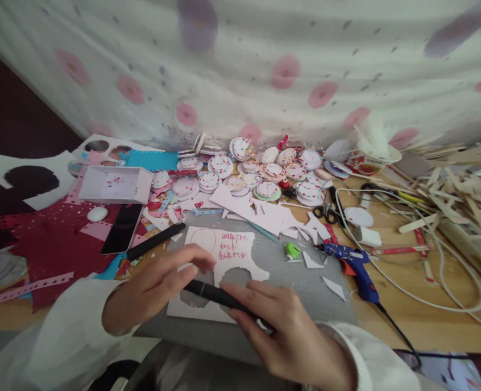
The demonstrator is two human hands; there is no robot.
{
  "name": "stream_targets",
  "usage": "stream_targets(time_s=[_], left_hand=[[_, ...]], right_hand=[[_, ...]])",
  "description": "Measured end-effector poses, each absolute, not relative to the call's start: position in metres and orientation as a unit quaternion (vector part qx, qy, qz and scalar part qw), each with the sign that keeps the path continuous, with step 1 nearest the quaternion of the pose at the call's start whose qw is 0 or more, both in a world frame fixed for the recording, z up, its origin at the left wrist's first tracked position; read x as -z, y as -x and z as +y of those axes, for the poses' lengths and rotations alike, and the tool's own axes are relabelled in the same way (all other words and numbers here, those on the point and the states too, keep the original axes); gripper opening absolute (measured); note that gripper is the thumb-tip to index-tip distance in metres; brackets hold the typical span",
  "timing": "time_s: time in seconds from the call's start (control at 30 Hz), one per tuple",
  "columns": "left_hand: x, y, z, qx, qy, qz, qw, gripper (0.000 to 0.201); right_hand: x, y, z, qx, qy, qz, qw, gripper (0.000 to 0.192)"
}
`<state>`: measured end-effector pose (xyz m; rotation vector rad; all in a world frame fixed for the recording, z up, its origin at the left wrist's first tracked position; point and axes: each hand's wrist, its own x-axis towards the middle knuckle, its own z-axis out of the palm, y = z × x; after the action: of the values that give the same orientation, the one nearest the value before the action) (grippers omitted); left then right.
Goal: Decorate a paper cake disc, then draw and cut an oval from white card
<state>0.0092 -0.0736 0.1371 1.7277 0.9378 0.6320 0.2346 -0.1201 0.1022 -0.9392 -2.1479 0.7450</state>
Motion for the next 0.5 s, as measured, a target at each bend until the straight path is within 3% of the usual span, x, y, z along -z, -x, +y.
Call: stream_targets(time_s=[0.07,0.17,0.37,0.5], left_hand=[[-0.133,-0.002,-0.067,-0.2,-0.786,0.372,0.451,0.028],[-0.125,0.007,-0.068,-0.14,-0.84,0.335,0.403,0.036],[-0.12,0.005,-0.083,-0.166,-0.803,0.369,0.438,0.052],[-0.113,0.01,-0.067,-0.098,-0.822,0.338,0.448,0.046]], right_hand=[[-0.101,-0.241,-0.118,-0.29,0.377,-0.812,0.339,0.037],[-0.102,-0.248,-0.117,-0.289,0.367,-0.823,0.323,0.042],[-0.108,-0.246,-0.12,-0.249,0.336,-0.857,0.3,0.052],[-0.101,-0.245,-0.112,-0.249,0.343,-0.863,0.275,0.041]])
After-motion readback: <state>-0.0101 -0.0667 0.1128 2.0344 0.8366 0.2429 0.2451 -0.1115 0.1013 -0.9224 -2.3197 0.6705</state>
